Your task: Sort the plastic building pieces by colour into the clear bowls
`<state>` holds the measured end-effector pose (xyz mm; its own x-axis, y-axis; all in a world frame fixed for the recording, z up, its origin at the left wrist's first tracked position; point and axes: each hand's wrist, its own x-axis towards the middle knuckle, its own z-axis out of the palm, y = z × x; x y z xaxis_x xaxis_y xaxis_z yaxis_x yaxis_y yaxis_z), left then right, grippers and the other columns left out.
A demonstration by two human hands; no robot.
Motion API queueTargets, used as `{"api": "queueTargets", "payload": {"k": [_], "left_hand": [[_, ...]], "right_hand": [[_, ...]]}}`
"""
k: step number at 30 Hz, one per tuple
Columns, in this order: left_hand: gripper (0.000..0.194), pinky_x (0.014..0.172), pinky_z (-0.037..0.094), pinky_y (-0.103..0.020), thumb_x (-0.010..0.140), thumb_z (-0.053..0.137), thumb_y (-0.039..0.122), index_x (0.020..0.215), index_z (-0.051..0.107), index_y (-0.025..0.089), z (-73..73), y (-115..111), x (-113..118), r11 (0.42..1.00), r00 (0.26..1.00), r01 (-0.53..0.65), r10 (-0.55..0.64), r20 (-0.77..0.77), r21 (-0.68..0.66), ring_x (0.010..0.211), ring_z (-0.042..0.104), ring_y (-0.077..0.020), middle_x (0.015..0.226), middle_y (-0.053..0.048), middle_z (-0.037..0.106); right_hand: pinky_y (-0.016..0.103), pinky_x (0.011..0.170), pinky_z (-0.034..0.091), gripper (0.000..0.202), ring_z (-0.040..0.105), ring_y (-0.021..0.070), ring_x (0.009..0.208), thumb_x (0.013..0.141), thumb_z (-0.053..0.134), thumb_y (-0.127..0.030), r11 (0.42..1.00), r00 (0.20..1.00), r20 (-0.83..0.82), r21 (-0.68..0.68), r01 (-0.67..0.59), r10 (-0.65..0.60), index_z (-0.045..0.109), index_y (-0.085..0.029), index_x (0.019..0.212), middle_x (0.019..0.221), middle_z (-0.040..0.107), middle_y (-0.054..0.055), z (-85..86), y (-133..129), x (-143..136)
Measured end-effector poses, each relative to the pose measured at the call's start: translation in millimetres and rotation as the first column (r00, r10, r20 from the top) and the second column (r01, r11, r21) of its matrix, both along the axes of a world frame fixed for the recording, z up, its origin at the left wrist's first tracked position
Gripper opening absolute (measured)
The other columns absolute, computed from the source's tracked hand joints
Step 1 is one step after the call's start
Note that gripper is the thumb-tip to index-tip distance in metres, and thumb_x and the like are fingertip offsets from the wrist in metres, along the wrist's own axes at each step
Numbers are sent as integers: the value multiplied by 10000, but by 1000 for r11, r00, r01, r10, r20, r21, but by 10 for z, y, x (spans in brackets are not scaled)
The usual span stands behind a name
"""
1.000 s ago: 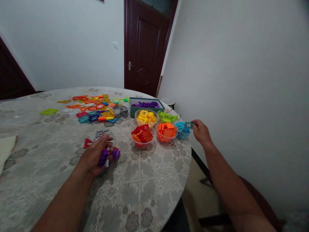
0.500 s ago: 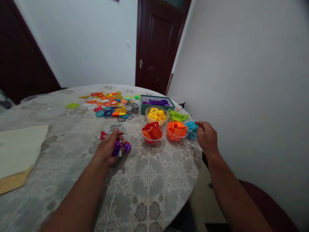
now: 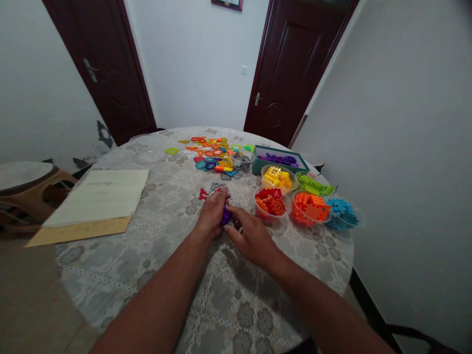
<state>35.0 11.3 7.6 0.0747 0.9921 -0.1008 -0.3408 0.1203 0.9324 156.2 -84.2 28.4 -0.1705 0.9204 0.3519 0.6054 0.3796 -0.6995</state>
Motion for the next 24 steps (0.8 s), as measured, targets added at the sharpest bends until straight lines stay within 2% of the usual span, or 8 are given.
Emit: {"api": "queueTargets", "payload": {"k": [4,8,13,16,20,24], "left_hand": [[646,568,456,-247,758,762,800,847,710,162,-17,-12,31,1000,999,-13,12,30,1,616,567,-122,733,-5,598],[578,581,461,-241,770,794,725,853,716,159,3,-24,46,1000,998,13,-13,68,4,631,581,-123,745,-14,626],[508,534,433,-230,784,835,655,795,704,164,38,-40,34,999,994,-40,40,99,3,575,547,-108,695,-2,607],[512,491,398,-221,769,861,646,788,682,167,45,-32,27,999,988,-40,44,150,-27,514,505,-91,639,26,564],[559,452,370,-212,750,861,691,816,646,180,31,-6,23,994,974,-28,50,220,-101,485,518,-95,601,56,524],[595,442,403,-219,761,827,740,831,620,186,47,16,11,981,961,-23,76,266,-195,486,542,-112,578,66,506]], "right_hand": [[356,875,561,308,723,211,925,988,614,-224,996,990,-115,-3,85,-85,688,-219,1286,1099,785,58,-107,115,11],[357,903,563,224,739,219,988,1001,561,-241,988,970,-187,-22,155,-156,718,-225,1161,1101,793,54,-141,138,24],[360,945,570,333,735,223,1055,986,615,-263,989,965,-219,-39,140,-145,691,-239,1308,1198,779,63,-166,97,-52],[338,855,597,365,738,212,972,986,643,-313,986,942,-295,-88,143,-163,685,-243,1342,1145,780,58,-185,84,-70],[313,683,602,349,727,198,801,995,658,-424,968,883,-408,-185,167,-231,703,-222,1276,1009,773,53,-202,79,-28],[313,630,594,349,703,190,669,987,680,-482,954,848,-460,-253,159,-264,725,-208,1199,817,741,23,-173,36,46]]}}
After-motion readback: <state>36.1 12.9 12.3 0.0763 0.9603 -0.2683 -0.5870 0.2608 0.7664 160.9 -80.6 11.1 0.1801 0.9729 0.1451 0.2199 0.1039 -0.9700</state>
